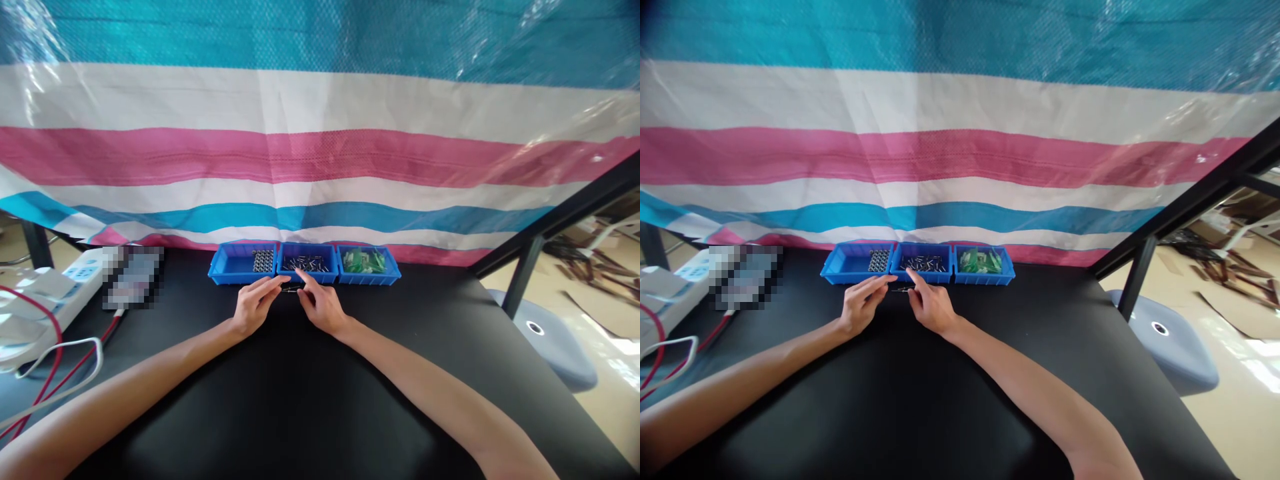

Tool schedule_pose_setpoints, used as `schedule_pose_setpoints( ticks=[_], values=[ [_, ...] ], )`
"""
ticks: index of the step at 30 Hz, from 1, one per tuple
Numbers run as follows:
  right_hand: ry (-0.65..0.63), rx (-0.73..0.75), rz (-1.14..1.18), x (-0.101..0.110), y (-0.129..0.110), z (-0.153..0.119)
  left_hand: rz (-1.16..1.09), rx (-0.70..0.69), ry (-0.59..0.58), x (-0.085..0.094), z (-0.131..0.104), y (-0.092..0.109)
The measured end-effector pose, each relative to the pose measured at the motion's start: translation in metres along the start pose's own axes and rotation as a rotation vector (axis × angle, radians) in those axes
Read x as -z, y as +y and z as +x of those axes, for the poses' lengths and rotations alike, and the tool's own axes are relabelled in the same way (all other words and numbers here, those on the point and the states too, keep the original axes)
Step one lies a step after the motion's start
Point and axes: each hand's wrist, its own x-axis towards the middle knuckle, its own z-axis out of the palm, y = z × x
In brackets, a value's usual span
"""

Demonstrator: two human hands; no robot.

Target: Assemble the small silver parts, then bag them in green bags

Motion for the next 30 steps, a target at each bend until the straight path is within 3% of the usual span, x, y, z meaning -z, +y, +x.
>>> schedule_pose_setpoints(
  ticks=[3,9,17,21,30],
  values=[
    [-0.003,0.003,0.027,0.002,-0.001,0.0,0.057,-0.042,0.004,0.0,0.001,-0.001],
    [0.022,0.038,0.068,0.002,-0.002,-0.001,0.013,0.079,0.084,-0.005,-0.002,-0.005],
    [0.003,0.147,0.057,-0.001,-0.002,0.0,-0.01,0.05,-0.028,-0.004,-0.001,-0.004],
    [0.063,0.097,0.055,0.0,-0.001,-0.001,-0.01,0.1,-0.082,-0.002,0.004,0.001],
    [0.086,0.077,0.051,0.001,-0.001,-0.001,0.01,0.056,-0.139,-0.004,0.008,-0.002]
  ],
)
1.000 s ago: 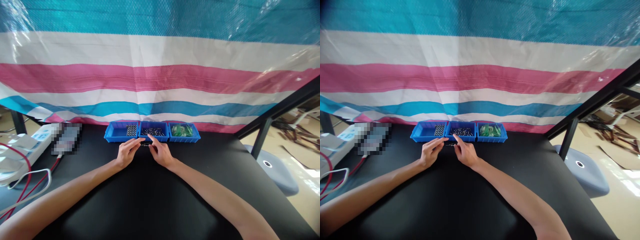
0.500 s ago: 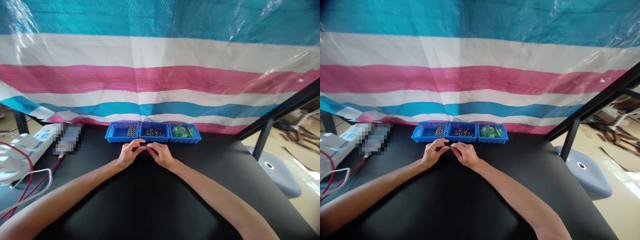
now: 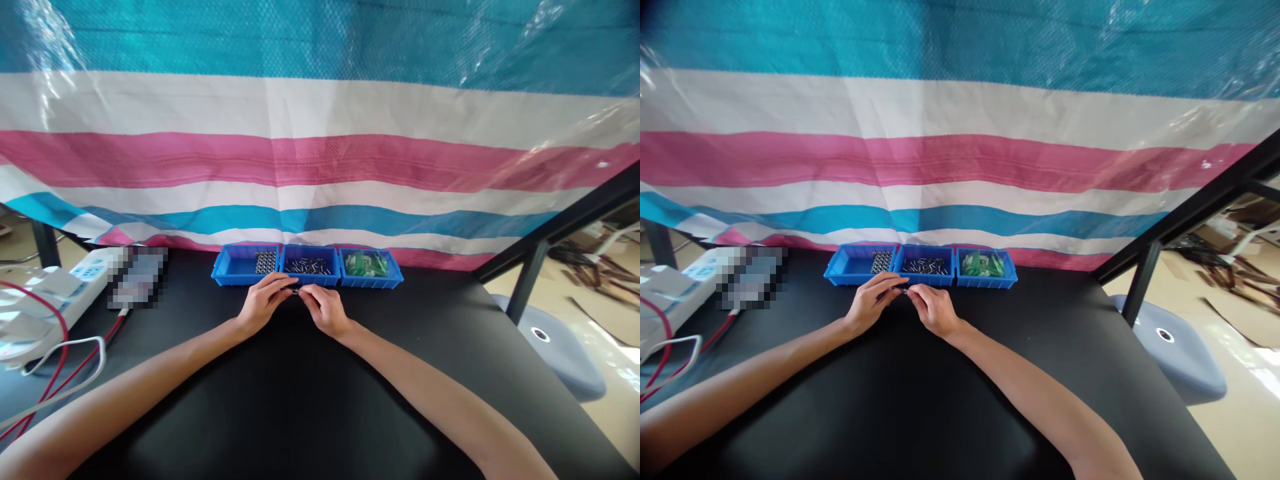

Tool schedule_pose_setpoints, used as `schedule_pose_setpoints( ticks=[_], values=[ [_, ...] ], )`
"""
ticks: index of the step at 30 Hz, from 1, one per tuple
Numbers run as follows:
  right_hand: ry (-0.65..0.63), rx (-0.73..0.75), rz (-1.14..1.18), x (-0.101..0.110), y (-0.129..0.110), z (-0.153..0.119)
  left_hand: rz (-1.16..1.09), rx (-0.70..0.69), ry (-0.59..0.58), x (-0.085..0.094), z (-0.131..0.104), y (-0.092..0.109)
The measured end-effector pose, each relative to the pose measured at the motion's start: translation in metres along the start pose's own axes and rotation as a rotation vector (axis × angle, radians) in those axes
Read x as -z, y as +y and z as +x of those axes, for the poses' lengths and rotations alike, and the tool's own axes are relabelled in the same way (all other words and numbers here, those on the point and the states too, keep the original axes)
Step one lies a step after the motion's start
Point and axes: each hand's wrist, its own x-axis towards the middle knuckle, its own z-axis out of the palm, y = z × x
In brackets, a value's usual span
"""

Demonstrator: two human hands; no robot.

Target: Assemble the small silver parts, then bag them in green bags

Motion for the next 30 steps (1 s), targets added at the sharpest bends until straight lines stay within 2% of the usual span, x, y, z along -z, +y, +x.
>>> schedule_pose_setpoints(
  ticks=[10,17,24,30],
  values=[
    [-0.019,0.031,0.029,-0.0039,0.0033,-0.0006,0.011,0.061,-0.092,0.0003,-0.0019,-0.003],
    [-0.097,0.065,0.006,-0.0048,0.0031,-0.001,0.0,0.05,-0.139,0.0015,-0.0015,0.0007],
    [-0.083,0.045,-0.049,-0.006,0.0032,-0.0017,0.031,0.042,-0.127,-0.0005,-0.0013,-0.0024],
    [-0.136,0.085,-0.116,-0.0043,0.0,-0.0017,0.052,0.024,-0.084,-0.0024,-0.001,0.0019]
  ],
)
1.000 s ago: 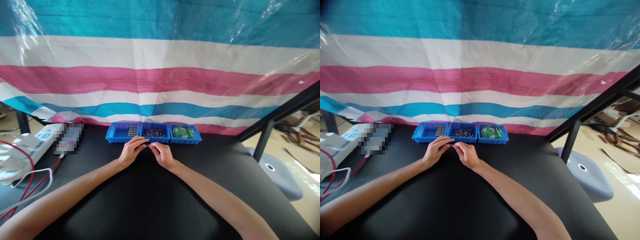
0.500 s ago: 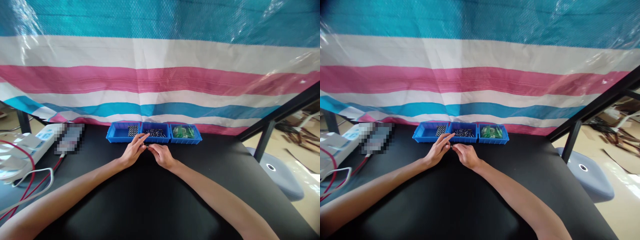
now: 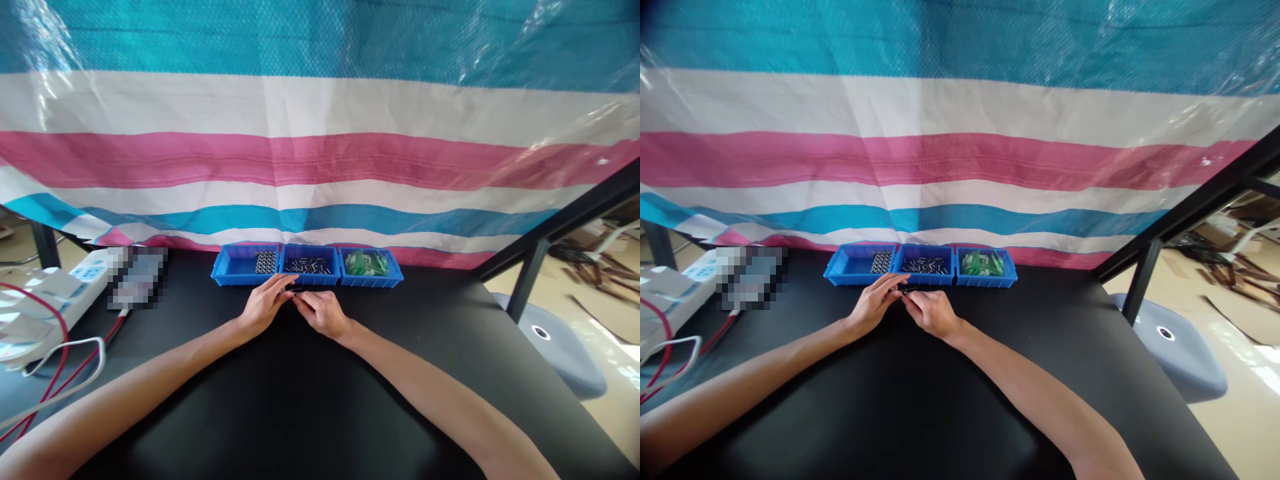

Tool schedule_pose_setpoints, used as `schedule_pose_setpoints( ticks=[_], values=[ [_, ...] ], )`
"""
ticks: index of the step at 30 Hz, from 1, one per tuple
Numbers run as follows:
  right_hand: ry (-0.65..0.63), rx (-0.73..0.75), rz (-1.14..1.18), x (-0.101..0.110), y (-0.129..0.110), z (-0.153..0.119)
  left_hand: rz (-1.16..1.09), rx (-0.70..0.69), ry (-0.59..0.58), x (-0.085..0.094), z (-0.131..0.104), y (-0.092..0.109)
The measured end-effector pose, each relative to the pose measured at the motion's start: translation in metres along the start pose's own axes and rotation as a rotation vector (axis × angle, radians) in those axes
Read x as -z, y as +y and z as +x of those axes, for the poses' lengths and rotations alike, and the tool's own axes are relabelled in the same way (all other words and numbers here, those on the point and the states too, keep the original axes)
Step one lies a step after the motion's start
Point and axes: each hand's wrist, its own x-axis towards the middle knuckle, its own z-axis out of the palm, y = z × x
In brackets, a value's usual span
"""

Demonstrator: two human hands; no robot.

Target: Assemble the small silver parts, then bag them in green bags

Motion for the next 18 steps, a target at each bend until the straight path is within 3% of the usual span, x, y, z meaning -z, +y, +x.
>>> schedule_pose_setpoints(
  ticks=[7,11,18],
  values=[
    [0.041,-0.043,-0.117,-0.0017,-0.0008,-0.0007,0.063,0.028,0.108,-0.0007,0.0014,-0.0019],
    [0.107,-0.118,-0.059,-0.0017,0.0016,0.0003,0.055,-0.027,0.159,0.0007,-0.0007,0.0016],
    [0.091,-0.017,-0.003,-0.0016,0.002,-0.0004,0.002,0.036,0.149,0.0025,-0.0014,0.0044]
  ],
)
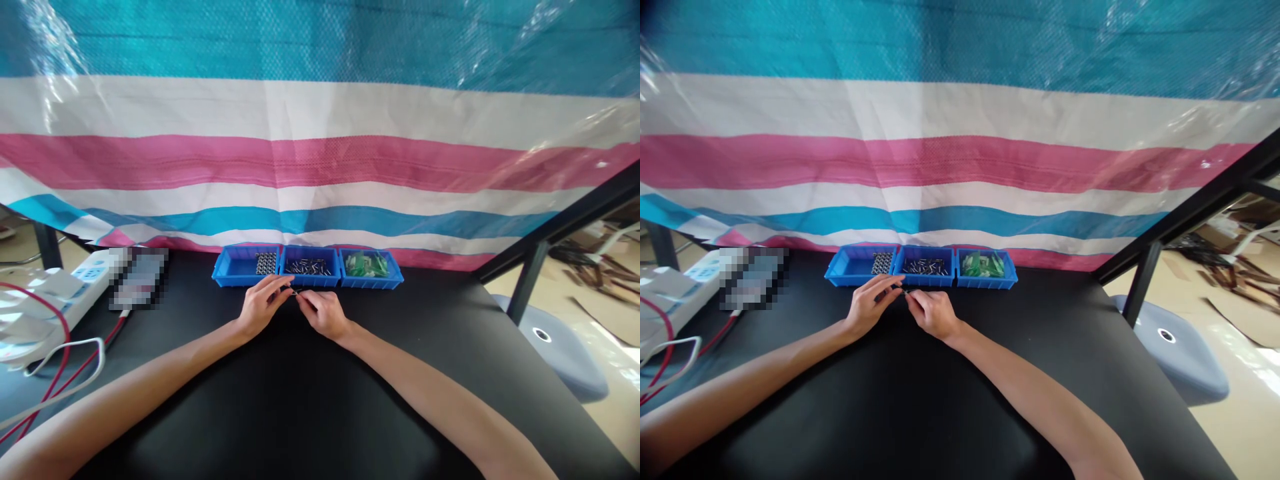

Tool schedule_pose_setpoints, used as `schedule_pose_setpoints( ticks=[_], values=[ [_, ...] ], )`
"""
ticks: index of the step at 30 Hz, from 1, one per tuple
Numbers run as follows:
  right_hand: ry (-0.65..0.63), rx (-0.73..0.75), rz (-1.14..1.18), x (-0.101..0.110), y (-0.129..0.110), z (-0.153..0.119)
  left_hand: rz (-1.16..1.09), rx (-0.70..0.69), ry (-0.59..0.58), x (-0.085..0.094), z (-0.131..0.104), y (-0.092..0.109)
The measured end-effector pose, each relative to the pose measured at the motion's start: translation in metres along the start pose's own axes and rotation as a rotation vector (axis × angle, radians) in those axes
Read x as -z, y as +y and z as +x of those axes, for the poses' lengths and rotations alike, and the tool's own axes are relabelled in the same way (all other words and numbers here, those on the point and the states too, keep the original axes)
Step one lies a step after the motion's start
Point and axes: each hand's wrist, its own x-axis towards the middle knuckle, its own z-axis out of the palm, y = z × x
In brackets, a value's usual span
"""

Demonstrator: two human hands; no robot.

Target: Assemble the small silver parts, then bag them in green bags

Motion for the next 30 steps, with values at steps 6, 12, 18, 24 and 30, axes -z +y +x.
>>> schedule_pose_setpoints(
  ticks=[6,12,18,24,30],
  values=[
    [-0.03,0.018,0.01,0.0008,-0.0004,-0.0003,-0.085,0.019,-0.122,0.0006,0.0017,-0.0022],
    [-0.015,0.003,0.0,0.0003,0.0003,-0.0017,-0.096,0.031,-0.164,0.0014,0.0026,-0.0024],
    [0.042,-0.09,0.034,0.0027,-0.0019,0.0002,-0.063,0.036,-0.132,0.0014,0.0013,-0.0013],
    [0.076,-0.134,0.065,0.0046,-0.0028,0.0017,-0.012,0.058,0.005,-0.0004,0.0009,-0.0011],
    [0.044,-0.101,0.056,0.0034,-0.0019,0.0005,-0.052,0.028,0.065,0.0005,0.001,-0.0009]
  ],
)
